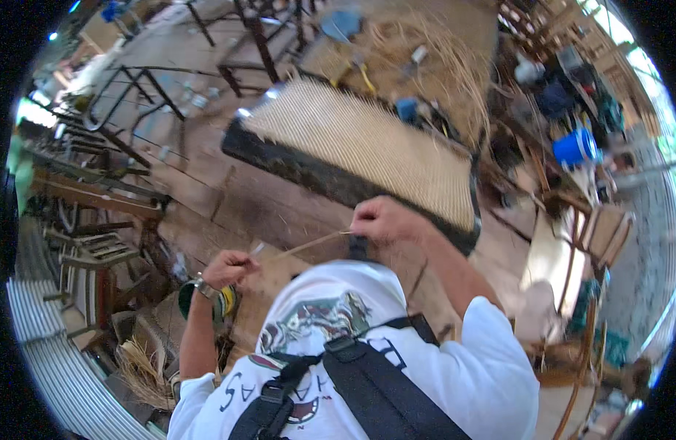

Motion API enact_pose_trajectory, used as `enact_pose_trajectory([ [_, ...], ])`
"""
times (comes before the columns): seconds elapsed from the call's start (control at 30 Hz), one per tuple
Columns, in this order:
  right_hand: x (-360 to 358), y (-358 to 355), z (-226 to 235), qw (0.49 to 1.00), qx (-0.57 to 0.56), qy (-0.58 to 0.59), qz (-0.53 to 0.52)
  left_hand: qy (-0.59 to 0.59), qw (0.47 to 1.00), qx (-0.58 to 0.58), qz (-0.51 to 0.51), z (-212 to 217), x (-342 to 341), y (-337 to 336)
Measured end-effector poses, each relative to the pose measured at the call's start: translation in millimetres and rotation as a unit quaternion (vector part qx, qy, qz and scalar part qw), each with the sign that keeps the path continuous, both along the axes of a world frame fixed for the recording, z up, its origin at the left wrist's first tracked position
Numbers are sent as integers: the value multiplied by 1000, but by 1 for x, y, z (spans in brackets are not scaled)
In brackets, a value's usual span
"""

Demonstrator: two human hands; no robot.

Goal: Repairing or weaving rattan onto a chair frame using hand tools.

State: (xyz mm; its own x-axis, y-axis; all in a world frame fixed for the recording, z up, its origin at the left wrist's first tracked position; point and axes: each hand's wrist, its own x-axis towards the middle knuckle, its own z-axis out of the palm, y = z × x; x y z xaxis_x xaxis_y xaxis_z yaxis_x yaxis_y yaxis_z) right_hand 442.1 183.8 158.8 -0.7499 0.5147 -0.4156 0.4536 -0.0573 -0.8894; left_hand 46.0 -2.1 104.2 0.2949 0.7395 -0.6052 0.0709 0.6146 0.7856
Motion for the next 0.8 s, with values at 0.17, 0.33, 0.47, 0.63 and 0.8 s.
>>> enact_pose_trajectory([
  [0.17,67,-2,31,980,145,-108,-88,26,999,-17,-13,-15,-12,-5],
  [0.33,108,-5,47,975,73,-114,-177,12,1000,1,-21,-18,-21,11],
  [0.47,128,2,58,970,54,-135,-195,75,996,40,-26,-21,-32,27],
  [0.63,155,14,53,975,26,-138,-175,132,982,90,103,-34,-31,34],
  [0.8,268,50,43,961,40,-223,-155,222,946,90,219,-47,-31,14],
])
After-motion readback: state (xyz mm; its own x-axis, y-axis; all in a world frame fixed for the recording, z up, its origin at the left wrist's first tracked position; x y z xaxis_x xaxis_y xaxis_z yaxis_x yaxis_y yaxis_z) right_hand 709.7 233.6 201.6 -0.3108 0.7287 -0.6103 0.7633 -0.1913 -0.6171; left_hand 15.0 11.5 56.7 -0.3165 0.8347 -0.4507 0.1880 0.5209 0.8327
